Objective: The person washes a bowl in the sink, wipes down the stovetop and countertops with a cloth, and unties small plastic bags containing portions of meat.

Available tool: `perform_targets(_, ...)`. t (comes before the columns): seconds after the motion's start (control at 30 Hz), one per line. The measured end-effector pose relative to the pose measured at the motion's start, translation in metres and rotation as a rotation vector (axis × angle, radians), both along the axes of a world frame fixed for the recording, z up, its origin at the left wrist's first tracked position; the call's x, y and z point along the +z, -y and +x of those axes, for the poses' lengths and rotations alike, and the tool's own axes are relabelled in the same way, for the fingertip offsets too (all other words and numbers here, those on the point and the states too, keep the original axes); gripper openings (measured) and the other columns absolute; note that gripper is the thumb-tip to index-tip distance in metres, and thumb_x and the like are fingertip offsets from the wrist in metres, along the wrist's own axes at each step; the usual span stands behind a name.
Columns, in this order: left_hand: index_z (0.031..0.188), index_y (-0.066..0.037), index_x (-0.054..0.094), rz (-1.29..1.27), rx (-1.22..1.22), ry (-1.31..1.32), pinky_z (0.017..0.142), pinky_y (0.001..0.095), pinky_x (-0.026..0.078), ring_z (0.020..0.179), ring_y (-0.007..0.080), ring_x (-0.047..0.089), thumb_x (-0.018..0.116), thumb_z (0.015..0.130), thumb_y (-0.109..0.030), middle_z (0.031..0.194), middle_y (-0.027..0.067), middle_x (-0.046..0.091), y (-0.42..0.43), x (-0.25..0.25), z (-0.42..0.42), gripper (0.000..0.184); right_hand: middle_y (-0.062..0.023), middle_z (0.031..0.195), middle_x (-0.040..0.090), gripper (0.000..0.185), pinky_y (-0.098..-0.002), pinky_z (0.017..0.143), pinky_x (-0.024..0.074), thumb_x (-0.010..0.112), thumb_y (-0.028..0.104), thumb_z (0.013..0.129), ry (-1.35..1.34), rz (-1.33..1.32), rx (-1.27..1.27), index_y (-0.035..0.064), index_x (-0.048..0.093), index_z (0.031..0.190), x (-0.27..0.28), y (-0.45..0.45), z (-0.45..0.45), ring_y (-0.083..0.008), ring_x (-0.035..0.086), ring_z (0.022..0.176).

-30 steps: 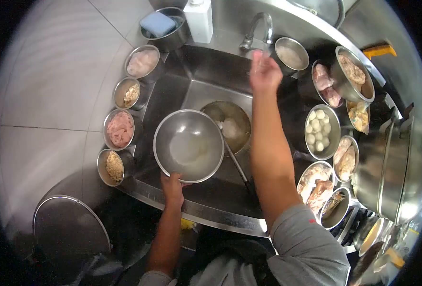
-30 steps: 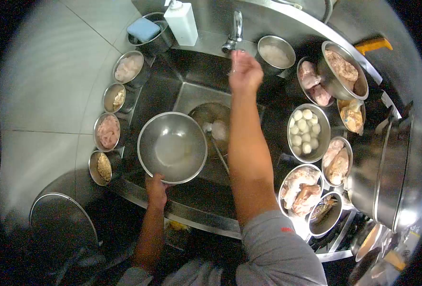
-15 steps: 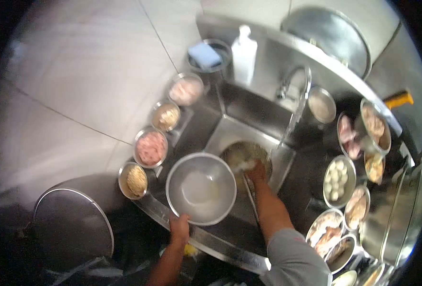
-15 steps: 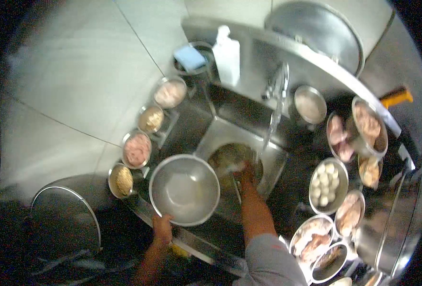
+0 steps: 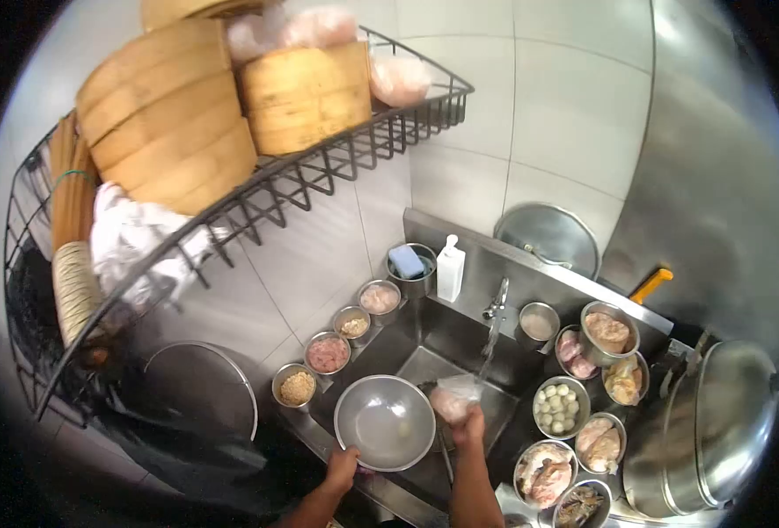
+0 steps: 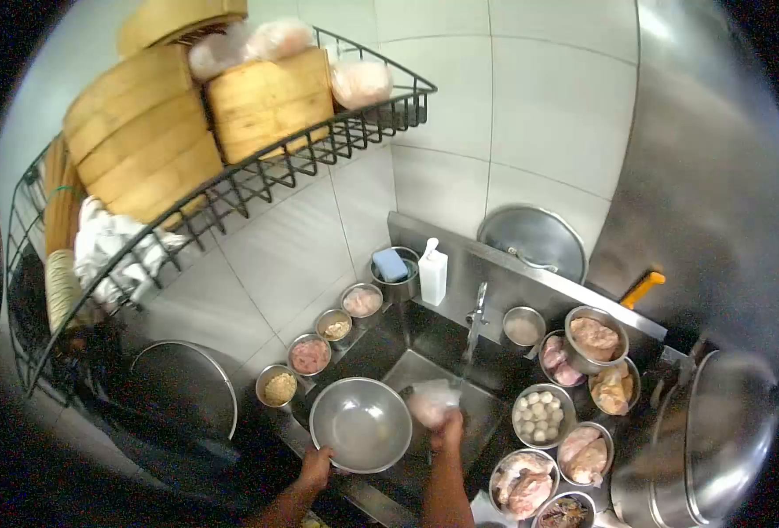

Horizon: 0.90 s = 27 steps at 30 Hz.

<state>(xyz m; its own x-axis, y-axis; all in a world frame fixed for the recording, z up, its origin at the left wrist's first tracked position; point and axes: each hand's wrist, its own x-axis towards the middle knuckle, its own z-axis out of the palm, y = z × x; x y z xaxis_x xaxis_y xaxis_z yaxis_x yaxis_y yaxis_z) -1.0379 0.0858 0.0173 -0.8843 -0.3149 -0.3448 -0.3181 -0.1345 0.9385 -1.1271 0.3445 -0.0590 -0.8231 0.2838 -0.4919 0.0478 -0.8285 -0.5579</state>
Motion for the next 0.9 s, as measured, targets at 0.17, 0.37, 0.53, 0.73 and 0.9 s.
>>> perform_targets(0.17,0.121,0.002,0.041,0.191,-0.174,0.109,0.052,0.0434,0.060,0.083,0.0336,0.063,0.047,0.074,-0.005,0.103,0.0184,0.055,0.021,-0.017,0.002,0.047,-0.0111,0.116,0.058,0.052,-0.0402,0.066,0.0523,0.054,0.038,0.084,-0.480,-0.178,0.156,0.0092,0.048,0.127,0.172,-0.021,0.012,-0.0271,0.059,0.099)
perform_targets(0.37,0.125,0.002,0.038,0.235,-0.245,0.032,0.054,0.0416,0.061,0.083,0.0337,0.064,0.049,0.077,-0.007,0.106,0.0192,0.055,-0.007,0.038,0.010,0.050,-0.0170,0.115,0.057,0.047,-0.0399,0.066,0.0550,0.054,0.026,0.086,-0.962,0.286,0.259,-0.0014,0.046,0.123,0.464,-0.024,-0.021,-0.0280,0.060,0.095)
perform_targets(0.53,0.123,0.005,0.041,0.316,-0.324,0.125,0.052,0.0391,0.060,0.077,0.0331,0.065,0.055,0.076,-0.015,0.106,0.0216,0.057,-0.035,0.032,-0.006,0.053,-0.0232,0.124,0.049,0.043,-0.0455,0.086,0.0537,0.045,0.023,0.095,-0.945,0.436,0.427,-0.0062,0.039,0.126,0.582,0.006,-0.050,-0.0334,0.053,0.113)
perform_targets(0.73,0.121,0.004,0.044,0.385,-0.369,0.050,0.048,0.0357,0.058,0.074,0.0292,0.066,0.054,0.078,-0.016,0.101,0.0193,0.060,-0.059,0.048,-0.027,0.049,-0.0260,0.122,0.048,0.047,-0.0395,0.083,0.0529,0.046,0.028,0.096,-0.786,0.530,0.281,-0.0098,0.039,0.124,0.553,0.006,-0.052,-0.0330,0.055,0.110)
perform_targets(0.9,0.126,0.005,0.039,0.389,-0.373,0.081,0.050,0.0357,0.060,0.071,0.0297,0.066,0.050,0.084,-0.018,0.107,0.0220,0.057,-0.077,0.018,-0.090,0.049,-0.0087,0.082,0.065,0.024,-0.0266,0.058,0.0516,0.046,0.026,0.095,-0.644,0.450,0.177,0.0045,0.058,0.097,0.356,-0.031,-0.050,-0.0166,0.065,0.071)
